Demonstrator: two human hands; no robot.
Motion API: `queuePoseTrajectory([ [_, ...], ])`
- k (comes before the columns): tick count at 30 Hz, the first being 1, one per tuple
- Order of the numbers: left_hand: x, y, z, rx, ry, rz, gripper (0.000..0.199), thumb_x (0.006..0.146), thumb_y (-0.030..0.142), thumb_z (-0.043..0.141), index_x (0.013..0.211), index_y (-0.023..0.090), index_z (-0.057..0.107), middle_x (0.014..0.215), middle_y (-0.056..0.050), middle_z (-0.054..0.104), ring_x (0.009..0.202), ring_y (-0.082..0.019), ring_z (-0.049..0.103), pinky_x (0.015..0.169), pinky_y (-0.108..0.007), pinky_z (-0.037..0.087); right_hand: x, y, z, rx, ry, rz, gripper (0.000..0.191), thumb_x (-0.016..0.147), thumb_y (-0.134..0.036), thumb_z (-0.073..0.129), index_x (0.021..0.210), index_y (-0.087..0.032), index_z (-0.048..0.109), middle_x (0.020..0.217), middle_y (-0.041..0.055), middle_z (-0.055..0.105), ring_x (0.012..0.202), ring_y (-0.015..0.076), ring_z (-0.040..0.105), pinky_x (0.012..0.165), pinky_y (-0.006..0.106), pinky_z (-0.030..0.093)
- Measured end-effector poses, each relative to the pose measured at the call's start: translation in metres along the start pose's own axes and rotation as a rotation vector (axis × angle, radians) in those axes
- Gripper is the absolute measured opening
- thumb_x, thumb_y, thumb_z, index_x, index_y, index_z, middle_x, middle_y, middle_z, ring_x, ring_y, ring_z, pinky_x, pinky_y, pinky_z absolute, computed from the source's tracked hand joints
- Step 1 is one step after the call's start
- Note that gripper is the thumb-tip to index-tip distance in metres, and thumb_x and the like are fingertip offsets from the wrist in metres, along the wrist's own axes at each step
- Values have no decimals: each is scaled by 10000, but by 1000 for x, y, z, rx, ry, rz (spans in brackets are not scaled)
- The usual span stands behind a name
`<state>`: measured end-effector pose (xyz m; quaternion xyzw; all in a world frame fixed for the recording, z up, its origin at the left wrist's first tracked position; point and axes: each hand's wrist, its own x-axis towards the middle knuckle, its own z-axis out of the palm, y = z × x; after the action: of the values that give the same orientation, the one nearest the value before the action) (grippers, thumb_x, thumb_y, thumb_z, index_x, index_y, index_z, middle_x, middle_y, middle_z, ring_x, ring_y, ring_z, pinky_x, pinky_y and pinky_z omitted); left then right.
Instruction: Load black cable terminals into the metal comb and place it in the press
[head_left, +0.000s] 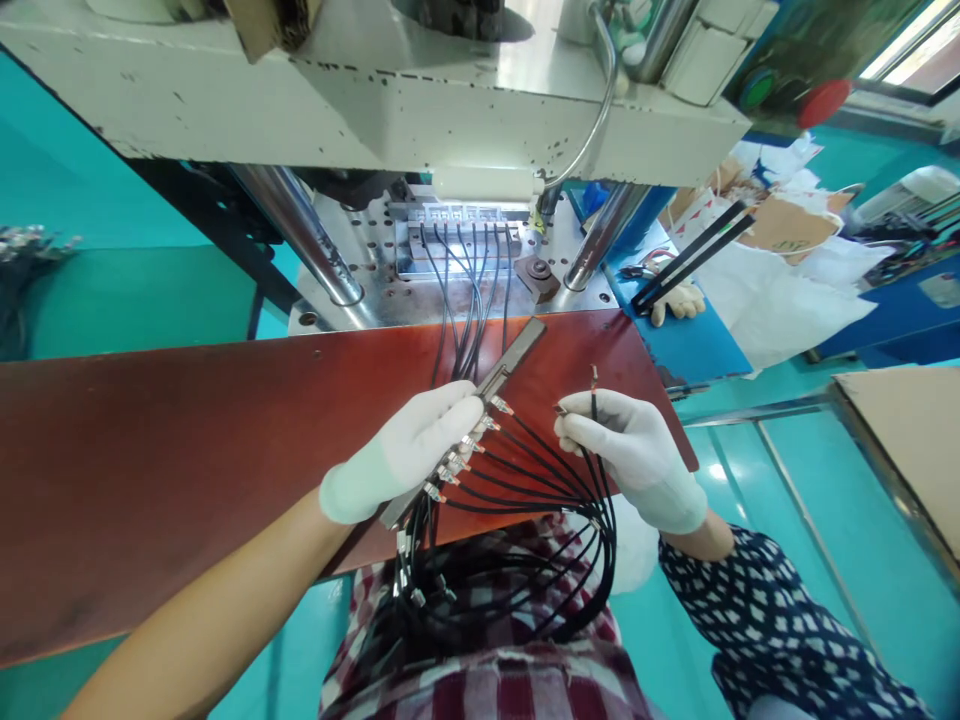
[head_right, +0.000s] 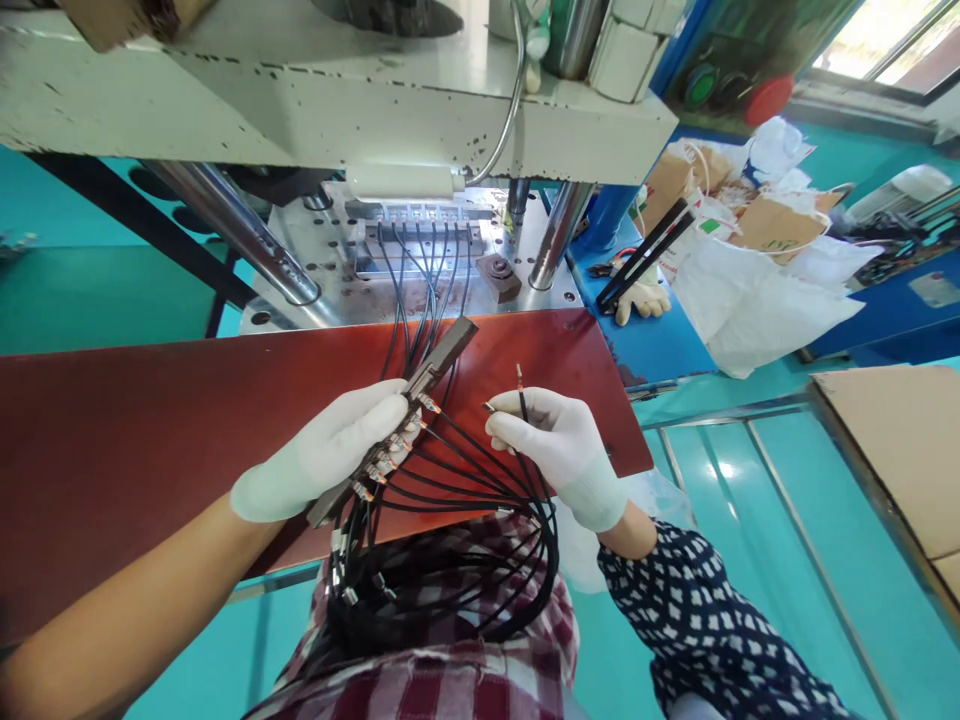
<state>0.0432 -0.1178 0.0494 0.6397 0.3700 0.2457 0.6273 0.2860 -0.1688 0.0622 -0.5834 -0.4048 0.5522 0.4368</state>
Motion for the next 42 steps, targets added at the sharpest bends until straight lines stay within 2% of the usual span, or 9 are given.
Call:
queuePoseTrajectory([
  [6,1,-2,1,62,-75,-14,428,973,544,401,853,152,522,731,18,504,638,-91,441,575,-234,377,11,-17,22,-80,-145,-54,142,785,-256,719,732,-138,661,655,5,627,634,105,549,619,239,434],
  [12,0,0,0,166,-81,17,429,976,543,384,798,165,478,698,37,461,626,-87,407,579,-238,343,15,-19,34,-40,-148,4,164,765,-254,706,688,-138,619,636,-15,595,616,99,508,591,235,398],
  [16,-1,0,4,410,-5,20,428,966,554,397,758,180,412,653,54,401,606,-87,366,581,-242,313,16,-17,38,-58,-139,1,166,757,-234,678,659,-146,577,616,-16,574,611,104,499,586,242,389],
  [21,-1,-2,4,629,101,25,425,962,560,400,767,183,415,668,52,415,607,-92,346,593,-251,295,18,-10,50,-106,-19,-57,208,755,-235,674,635,-164,520,579,-37,525,581,90,454,549,232,350],
  [24,0,-2,2,522,62,23,433,962,566,396,762,183,419,653,52,412,605,-92,365,584,-243,312,18,-4,54,-82,-7,-81,166,781,-257,656,691,-162,553,628,-34,551,603,90,483,561,226,374],
  [28,0,-1,1,260,3,-38,437,954,582,405,775,184,437,656,53,430,604,-90,408,559,-229,346,17,1,49,35,88,-189,187,811,-315,656,906,-185,562,760,-21,636,667,105,568,635,239,472],
  [33,1,0,-1,175,-4,-13,425,957,564,416,791,177,470,685,45,425,626,-93,382,570,-236,331,15,0,39,-64,106,-255,162,792,-261,705,896,-173,617,786,-11,645,696,94,593,683,219,502],
  [39,3,1,-5,147,-14,34,407,966,537,411,825,167,507,727,33,441,654,-100,391,602,-247,339,15,-9,29,-151,141,-359,156,969,-327,520,964,-195,604,559,-59,590,460,70,487,470,184,397],
  [42,2,1,-6,128,-2,44,402,964,531,423,804,168,487,722,35,423,648,-96,375,604,-245,336,16,-17,23,-314,12,-368,266,1009,-391,458,987,-196,637,477,-73,529,414,68,429,470,200,365],
])
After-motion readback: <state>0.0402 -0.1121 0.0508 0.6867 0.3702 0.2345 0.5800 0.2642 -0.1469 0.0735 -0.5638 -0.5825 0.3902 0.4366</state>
